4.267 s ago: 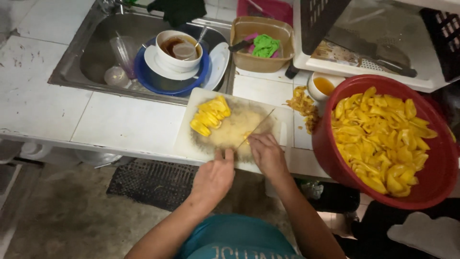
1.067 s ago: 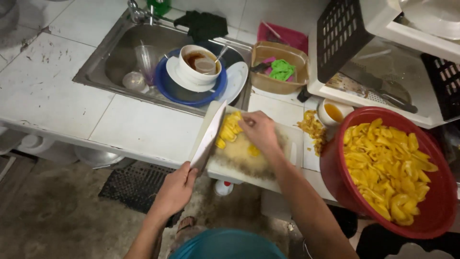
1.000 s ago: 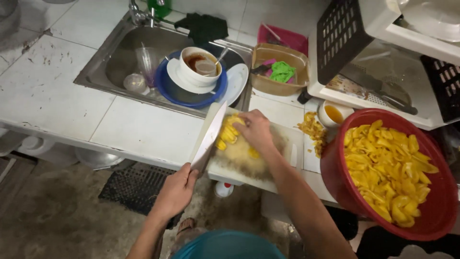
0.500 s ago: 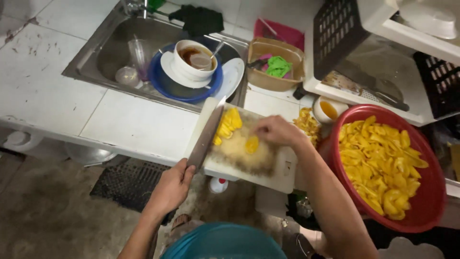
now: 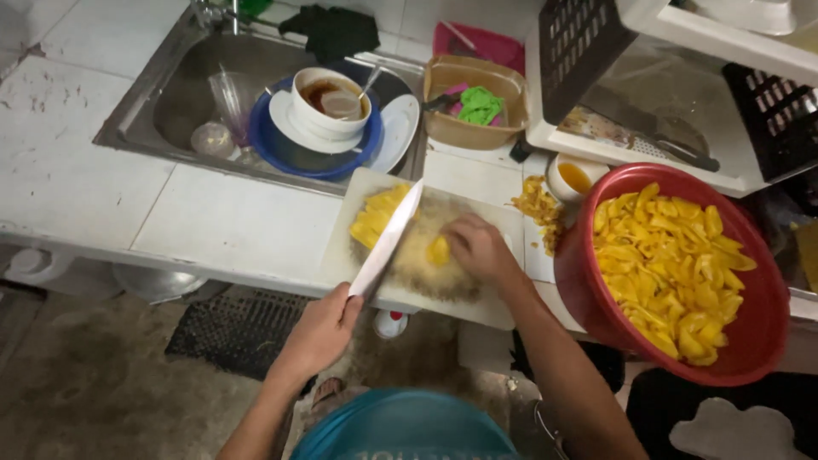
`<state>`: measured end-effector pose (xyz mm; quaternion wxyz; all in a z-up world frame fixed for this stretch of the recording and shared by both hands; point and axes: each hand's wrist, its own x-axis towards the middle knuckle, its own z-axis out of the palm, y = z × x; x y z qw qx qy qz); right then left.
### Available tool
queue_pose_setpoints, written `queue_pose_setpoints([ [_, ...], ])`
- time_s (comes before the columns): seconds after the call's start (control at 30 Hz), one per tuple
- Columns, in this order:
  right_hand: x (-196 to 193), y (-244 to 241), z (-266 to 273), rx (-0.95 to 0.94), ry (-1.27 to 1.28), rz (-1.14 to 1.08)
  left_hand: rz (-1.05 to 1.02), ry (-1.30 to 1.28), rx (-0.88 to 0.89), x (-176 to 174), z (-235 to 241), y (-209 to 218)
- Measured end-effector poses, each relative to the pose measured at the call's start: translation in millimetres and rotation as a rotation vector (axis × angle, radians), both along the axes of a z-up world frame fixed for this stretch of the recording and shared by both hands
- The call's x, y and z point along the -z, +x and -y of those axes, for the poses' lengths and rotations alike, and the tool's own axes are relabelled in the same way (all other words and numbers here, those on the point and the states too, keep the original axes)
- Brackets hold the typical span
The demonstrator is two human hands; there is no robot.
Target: Cutting jackfruit into thin strips on a cutting board using a knife.
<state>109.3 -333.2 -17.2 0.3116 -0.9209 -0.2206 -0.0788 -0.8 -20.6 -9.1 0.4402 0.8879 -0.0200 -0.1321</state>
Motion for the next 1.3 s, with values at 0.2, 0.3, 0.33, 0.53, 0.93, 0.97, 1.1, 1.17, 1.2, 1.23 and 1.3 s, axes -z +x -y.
queue_pose_setpoints([
  [0.2, 11, -25, 5, -0.135, 0.022, 0.164, 0.13, 0.083, 0.055, 28, 19, 0],
  [0.3, 7, -32, -2, -0.066, 0.029, 0.207, 0.07, 0.102, 0.09, 20, 30, -4],
  [0.33, 9, -35, -5, -0.062, 0.032, 0.205, 0.069, 0.105, 0.094, 15, 31, -6],
  [0.53, 7, -44, -17, 0.034, -0.014, 0.331, -0.031, 0.174, 0.115, -5, 37, -6],
  [0.93, 1, -49, -22, -0.127, -0.106, 0.427, -0.08, 0.192, 0.143, -8, 37, -6],
  [0.97, 8, -46, -19, -0.083, -0.065, 0.424, -0.075, 0.182, 0.135, -7, 37, -5],
  [1.1, 3, -39, -18, 0.078, 0.026, 0.492, -0.088, 0.185, 0.131, -2, 37, -4],
  [1.17, 40, -26, -8, 0.051, -0.028, 0.522, -0.078, 0.185, 0.132, -3, 35, -4],
  [1.2, 59, -20, -3, 0.024, -0.084, 0.552, -0.066, 0.184, 0.133, -3, 35, -5],
  [1.23, 45, -29, -9, 0.025, -0.085, 0.554, -0.064, 0.183, 0.134, -7, 35, -4],
  [1.3, 19, -45, -22, -0.037, -0.099, 0.471, -0.115, 0.15, 0.135, -14, 35, -3],
])
